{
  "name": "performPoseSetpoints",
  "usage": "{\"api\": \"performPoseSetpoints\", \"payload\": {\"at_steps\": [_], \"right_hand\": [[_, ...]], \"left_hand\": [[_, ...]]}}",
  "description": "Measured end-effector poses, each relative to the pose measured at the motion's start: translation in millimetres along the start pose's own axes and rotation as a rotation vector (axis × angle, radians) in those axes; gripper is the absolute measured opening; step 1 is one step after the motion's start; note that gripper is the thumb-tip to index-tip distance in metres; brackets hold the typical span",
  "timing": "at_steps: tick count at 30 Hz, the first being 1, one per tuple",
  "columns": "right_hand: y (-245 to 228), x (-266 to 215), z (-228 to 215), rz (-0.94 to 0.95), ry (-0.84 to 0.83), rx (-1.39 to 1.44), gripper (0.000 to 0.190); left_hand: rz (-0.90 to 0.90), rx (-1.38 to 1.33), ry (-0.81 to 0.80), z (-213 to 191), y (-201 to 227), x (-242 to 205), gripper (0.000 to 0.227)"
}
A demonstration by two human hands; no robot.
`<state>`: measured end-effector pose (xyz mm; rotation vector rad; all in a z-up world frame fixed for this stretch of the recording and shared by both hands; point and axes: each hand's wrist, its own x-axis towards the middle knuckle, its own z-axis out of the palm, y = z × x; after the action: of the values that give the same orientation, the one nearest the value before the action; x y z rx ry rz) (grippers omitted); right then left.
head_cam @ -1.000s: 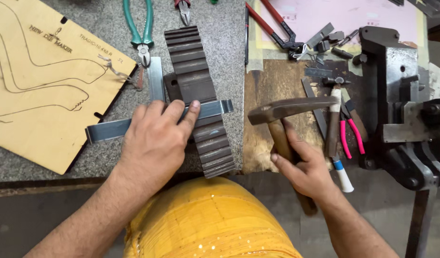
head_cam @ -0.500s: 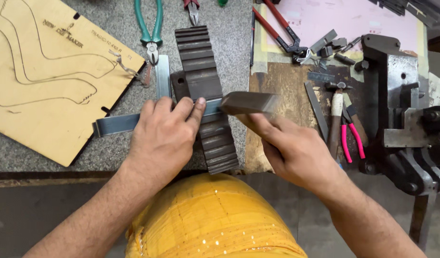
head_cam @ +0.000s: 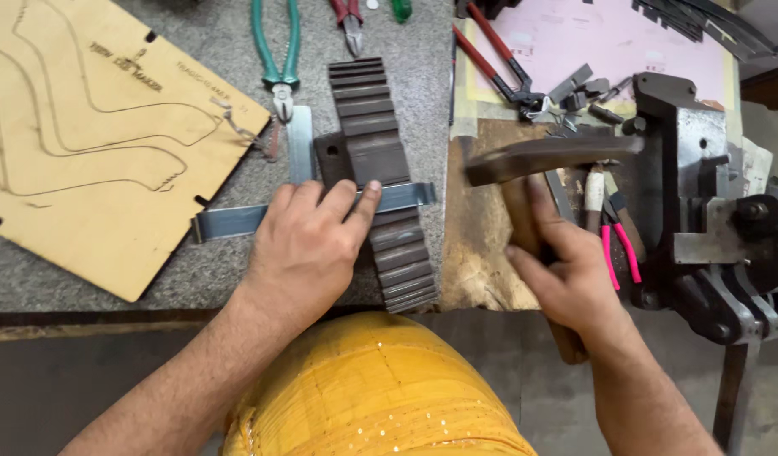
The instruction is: The person bends a metal strip into a curved shape using a wooden template and a hammer. They repeatedly check the bend against the template and use a manual press to refine the curve.
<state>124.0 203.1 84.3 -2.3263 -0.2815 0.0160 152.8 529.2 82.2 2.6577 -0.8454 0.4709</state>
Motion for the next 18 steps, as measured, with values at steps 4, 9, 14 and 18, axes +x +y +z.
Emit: {"api": "performPoseSetpoints", "payload": {"at_steps": [4, 9, 14, 18], "right_hand": [[57.5, -16.5, 23.0, 0.574, 0.102, 0.504, 0.077], [113.5, -25.9, 47.2, 0.682, 0.114, 0.428, 0.079], [108.5, -18.4, 27.7, 0.227, 0.107, -0.587, 0.059], [33.3, -25.5, 21.6, 0.229, 0.532, -0.12, 0.032]], "left_hand": [[-0.026, -0.119, 0.091, -20.3, -20.5, -16.8, 0.049], [-0.145, -0.067, 0.056, -55.9, -108.2, -68.3, 0.029], [-0.233, 0.085, -0.108, -61.8, -191.3, -111.2, 0.03], [-0.127, 0.082, -0.016, -45.7, -215.5, -133.4, 0.021]]}}
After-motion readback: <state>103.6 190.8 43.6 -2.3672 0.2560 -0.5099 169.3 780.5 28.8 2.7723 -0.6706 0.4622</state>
